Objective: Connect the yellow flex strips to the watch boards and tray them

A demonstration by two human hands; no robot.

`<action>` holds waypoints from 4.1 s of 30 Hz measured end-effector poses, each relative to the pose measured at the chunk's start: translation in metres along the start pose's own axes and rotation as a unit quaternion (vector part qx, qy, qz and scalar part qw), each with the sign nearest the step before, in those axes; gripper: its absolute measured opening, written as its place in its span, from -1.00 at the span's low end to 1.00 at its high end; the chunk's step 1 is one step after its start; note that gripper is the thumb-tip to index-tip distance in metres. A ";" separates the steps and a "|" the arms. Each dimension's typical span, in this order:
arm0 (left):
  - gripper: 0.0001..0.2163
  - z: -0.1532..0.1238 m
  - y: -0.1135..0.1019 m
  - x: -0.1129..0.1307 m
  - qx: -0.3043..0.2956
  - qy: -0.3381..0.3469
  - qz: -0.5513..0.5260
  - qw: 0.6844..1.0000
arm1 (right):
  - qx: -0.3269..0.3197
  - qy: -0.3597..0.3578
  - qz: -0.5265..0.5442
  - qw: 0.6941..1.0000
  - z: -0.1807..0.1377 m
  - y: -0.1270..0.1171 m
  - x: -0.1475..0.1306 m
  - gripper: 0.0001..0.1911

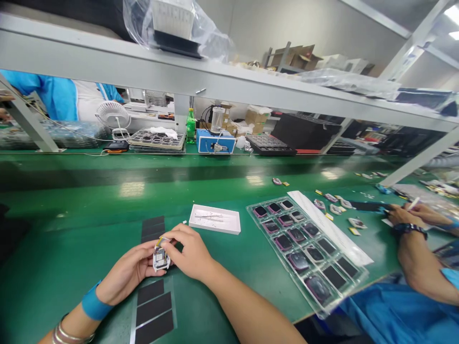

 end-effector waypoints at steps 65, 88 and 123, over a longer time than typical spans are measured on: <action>-0.82 0.004 -0.043 0.020 0.170 0.096 -0.100 0.976 | -0.065 0.087 -0.209 0.972 0.015 0.052 0.043 -0.91; -0.57 0.002 -0.025 0.011 0.138 0.049 0.046 0.988 | 0.034 0.118 0.069 0.990 0.003 0.024 0.022 -0.94; -0.69 -0.002 -0.017 0.009 0.081 0.010 0.093 0.992 | 0.024 0.071 0.011 0.997 0.010 0.017 0.016 -0.96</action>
Point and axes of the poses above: each hand's wrist, its own z-axis towards the middle knuckle, its own y-axis out of the palm, x = y × z, the point moved 5 cm from there along z, towards the middle knuckle, and after that the axes turned 7 degrees about -y, right-handed, at the moved point
